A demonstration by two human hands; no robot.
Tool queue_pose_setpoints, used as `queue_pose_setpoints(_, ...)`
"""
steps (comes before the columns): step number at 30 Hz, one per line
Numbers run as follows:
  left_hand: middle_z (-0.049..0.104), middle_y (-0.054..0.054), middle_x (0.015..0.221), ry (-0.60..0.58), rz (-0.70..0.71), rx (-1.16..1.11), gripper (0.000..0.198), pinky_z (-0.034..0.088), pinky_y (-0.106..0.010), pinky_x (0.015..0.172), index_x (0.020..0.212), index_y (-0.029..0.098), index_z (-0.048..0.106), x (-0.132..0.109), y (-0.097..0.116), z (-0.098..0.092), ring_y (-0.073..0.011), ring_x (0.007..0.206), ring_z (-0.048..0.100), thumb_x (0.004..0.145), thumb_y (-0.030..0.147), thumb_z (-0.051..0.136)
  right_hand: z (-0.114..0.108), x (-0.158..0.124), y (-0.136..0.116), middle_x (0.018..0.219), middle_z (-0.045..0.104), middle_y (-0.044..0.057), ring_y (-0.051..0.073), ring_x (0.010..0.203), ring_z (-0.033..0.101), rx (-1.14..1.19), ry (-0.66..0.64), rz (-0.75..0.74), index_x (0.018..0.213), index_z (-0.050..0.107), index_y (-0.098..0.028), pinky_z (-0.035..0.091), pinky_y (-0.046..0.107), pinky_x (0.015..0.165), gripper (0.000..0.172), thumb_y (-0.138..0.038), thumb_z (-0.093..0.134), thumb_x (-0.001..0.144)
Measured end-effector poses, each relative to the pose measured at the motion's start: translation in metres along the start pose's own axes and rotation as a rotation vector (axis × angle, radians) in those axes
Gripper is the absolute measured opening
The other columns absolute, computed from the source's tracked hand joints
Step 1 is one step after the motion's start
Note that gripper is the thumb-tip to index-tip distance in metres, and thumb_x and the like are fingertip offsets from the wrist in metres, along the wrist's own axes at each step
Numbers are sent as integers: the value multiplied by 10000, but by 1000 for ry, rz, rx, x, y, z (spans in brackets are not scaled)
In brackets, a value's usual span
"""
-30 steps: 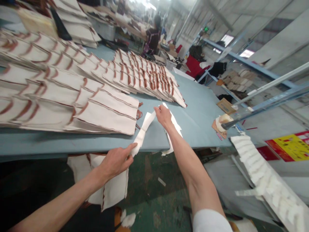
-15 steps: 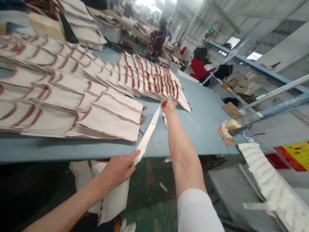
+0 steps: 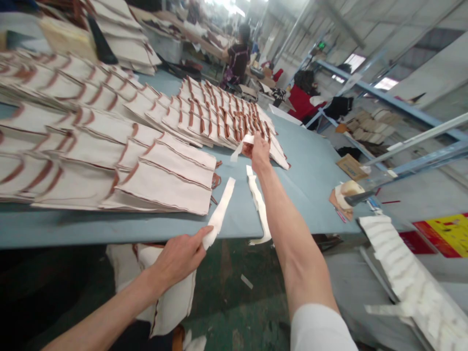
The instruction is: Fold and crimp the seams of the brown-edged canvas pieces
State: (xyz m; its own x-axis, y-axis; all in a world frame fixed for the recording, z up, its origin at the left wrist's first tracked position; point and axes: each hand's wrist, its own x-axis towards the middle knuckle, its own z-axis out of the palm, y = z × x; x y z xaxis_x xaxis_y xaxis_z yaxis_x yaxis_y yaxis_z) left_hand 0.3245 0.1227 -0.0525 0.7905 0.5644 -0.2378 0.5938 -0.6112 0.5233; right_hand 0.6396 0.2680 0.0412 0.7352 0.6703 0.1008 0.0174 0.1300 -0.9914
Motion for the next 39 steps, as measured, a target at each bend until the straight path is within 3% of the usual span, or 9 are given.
queue_pose_setpoints(5,825,-128,975,45,16,-138,670,560,-440,886,1689,188,370,-8,-9,-3,-371,1004,786,1028,228,475,5,-81,-39,723,717,4,83,490,637,-61,-199,30,905,658,-175,569,179,485,375,-520,647,1052)
queue_pose_setpoints(11,776,-51,834,130,52,-400,460,489,-340,781,1446,246,674,-48,-20,-6,-290,848,740,1043,374,494,26,-191,-74,706,714,17,119,522,674,-114,-508,-5,838,654,-192,617,226,513,459,-624,679,990)
queue_pose_setpoints(17,617,12,668,215,84,-733,389,341,-290,638,1247,216,796,-94,-25,-2,-189,648,577,984,388,567,66,-286,-90,704,714,-5,134,580,644,71,-595,52,773,618,-221,576,233,517,470,-642,799,875)
queue_pose_setpoints(21,376,99,580,224,123,-1022,583,265,-253,557,1408,148,689,-114,-26,-7,-125,546,351,934,487,661,83,-338,-92,760,775,-1,115,604,635,157,-557,63,742,642,-213,526,213,563,467,-628,815,869)
queue_pose_setpoints(24,289,117,583,246,121,-1210,635,236,-238,520,1269,109,729,-131,-27,-15,-103,536,255,834,571,756,83,-365,-83,790,793,16,123,576,628,123,-499,37,753,679,-203,499,240,555,475,-635,724,944)
queue_pose_setpoints(26,340,97,614,296,96,-1297,589,254,-232,522,1153,121,759,-145,-32,-20,-99,559,274,792,586,780,77,-379,-72,818,795,26,134,583,623,82,-426,11,774,691,-200,489,262,568,490,-646,676,974)
queue_pose_setpoints(31,516,58,649,602,-55,-1478,770,328,-217,520,1399,130,706,-181,-56,-24,-108,562,376,750,517,853,60,-408,-32,804,764,38,162,690,614,-58,-217,-19,773,701,-195,459,276,626,541,-690,632,981)
queue_pose_setpoints(35,697,-57,753,849,-184,-1361,610,441,-241,570,1241,97,824,-202,-74,-23,-165,647,562,934,603,675,50,-432,6,777,740,39,167,659,595,-174,-178,102,855,745,-182,444,287,616,582,-722,579,998)
queue_pose_setpoints(39,772,-83,784,889,-197,-1158,488,499,-248,609,1079,97,876,-220,-86,-27,-187,678,657,966,519,658,49,-451,45,686,684,16,177,645,625,-196,-233,221,873,736,-182,499,291,646,593,-753,607,965)
